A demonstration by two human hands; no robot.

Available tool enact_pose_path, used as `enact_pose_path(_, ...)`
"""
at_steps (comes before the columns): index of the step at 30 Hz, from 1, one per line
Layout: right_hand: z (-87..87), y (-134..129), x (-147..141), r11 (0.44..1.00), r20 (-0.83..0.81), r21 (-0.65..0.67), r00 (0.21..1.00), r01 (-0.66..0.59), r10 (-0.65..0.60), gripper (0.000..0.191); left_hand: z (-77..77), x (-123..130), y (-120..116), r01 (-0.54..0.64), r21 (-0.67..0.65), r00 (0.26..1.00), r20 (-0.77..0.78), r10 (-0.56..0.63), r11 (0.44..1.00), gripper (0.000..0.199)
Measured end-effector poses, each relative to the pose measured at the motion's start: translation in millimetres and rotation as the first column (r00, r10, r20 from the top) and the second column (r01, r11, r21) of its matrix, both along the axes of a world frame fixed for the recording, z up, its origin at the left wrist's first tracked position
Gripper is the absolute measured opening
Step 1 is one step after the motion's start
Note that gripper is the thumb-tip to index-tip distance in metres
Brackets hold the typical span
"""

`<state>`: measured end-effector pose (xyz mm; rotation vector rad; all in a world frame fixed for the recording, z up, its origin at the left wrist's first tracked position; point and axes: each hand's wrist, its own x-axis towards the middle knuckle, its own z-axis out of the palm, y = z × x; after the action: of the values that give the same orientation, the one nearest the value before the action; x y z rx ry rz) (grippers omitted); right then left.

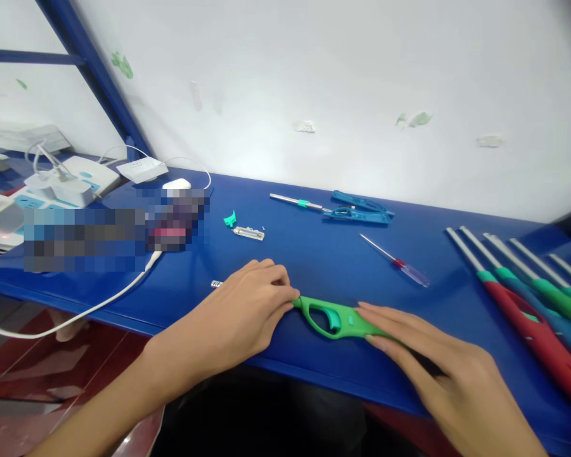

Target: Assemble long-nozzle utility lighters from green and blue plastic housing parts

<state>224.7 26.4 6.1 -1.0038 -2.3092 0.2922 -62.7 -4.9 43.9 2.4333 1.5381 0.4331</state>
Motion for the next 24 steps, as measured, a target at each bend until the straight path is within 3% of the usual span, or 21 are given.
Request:
enact_pose_path(6, -4.3, 1, 5, 0.999, 0.037, -0.040, 0.999, 0.017, -0.015, 0.027, 4.1, 9, -6, 0.022, 0.047, 0.978, -0.207, -0.012, 0.999, 0.031)
enact_pose_path(13, -3.9, 1, -1, 0.999, 0.018, -0.007, 0.999, 0.043, -0.043, 0.029, 1.1, 17, -7, 0.147, 0.194, 0.888, -0.457, -0.043, 0.970, 0.030)
enact_pose_path(24, -10.5, -4, 0, 0.998, 0.024, -0.012, 0.998, 0.057, -0.057, 0.031, -5.8, 19, -7, 0.118, 0.280, 0.907, -0.420, 0.011, 0.953, 0.020)
